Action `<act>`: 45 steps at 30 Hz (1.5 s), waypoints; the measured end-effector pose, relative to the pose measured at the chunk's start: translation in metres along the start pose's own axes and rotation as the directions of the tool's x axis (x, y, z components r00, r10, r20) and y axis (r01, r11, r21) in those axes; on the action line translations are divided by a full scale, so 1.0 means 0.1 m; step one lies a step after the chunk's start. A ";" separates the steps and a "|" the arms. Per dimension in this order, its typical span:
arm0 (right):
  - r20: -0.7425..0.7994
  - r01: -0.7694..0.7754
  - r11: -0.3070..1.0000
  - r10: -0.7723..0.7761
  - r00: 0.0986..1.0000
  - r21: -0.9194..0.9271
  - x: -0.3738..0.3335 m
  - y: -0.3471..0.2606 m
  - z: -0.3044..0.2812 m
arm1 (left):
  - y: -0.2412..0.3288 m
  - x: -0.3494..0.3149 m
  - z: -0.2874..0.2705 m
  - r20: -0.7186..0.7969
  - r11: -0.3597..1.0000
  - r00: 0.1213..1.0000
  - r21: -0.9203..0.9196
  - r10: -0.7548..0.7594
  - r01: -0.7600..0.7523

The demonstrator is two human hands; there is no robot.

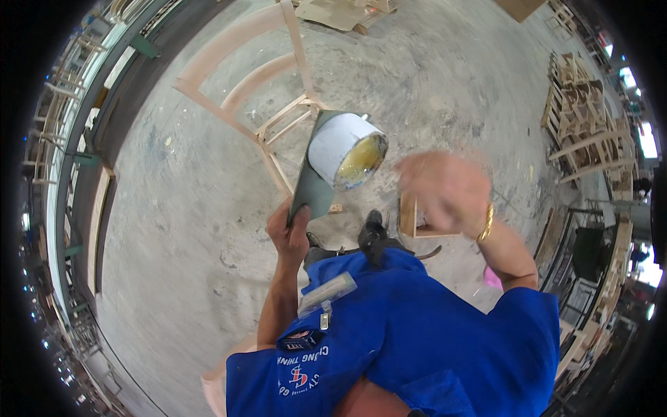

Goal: The person walks through a woodworking workshop, retrieves a small container and a stick, then pours a yellow liquid and a clear liquid into the container. They stir the mixture and apply it with a brush to small wooden pieces and chair frames.

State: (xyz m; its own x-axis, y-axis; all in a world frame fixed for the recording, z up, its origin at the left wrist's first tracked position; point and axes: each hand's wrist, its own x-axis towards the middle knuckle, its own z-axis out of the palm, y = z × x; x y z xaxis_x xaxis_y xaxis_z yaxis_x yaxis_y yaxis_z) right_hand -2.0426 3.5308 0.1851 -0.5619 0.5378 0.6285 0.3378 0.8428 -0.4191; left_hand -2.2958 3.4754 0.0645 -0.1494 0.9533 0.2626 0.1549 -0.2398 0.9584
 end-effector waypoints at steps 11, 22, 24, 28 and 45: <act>-0.274 -0.112 0.994 0.106 0.956 -0.005 -0.48 0.03 -0.47 | 0.29 -0.28 0.51 -0.029 1.000 1.000 0.016 -0.005 0.005; -0.287 -0.110 0.994 0.099 0.953 -0.023 -0.58 -0.47 -0.08 | 0.20 -0.55 0.10 0.009 1.000 1.000 0.008 0.012 -0.012; -0.255 -0.074 0.996 0.057 0.965 -0.055 -0.60 -0.54 0.00 | 0.16 -0.61 0.01 0.027 1.000 1.000 0.014 -0.001 0.001; -0.196 -0.124 0.992 0.125 0.973 0.017 -0.60 -0.74 0.17 | 0.25 -0.68 -0.08 0.000 0.998 0.999 -0.052 0.040 -0.040; -0.443 -0.552 0.795 0.602 0.664 0.252 -0.90 -0.56 0.79 | 0.39 -0.79 -0.27 0.003 0.979 1.000 0.201 -0.024 0.023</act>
State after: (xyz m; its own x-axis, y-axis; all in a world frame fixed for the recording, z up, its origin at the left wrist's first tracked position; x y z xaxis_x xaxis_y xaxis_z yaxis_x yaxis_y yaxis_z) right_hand -2.0707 3.4334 0.1002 0.1644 0.8751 0.4553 0.3886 0.3668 -0.8453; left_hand -2.3042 3.3853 0.0842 -0.1500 0.9594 0.2390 0.3442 -0.1759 0.9223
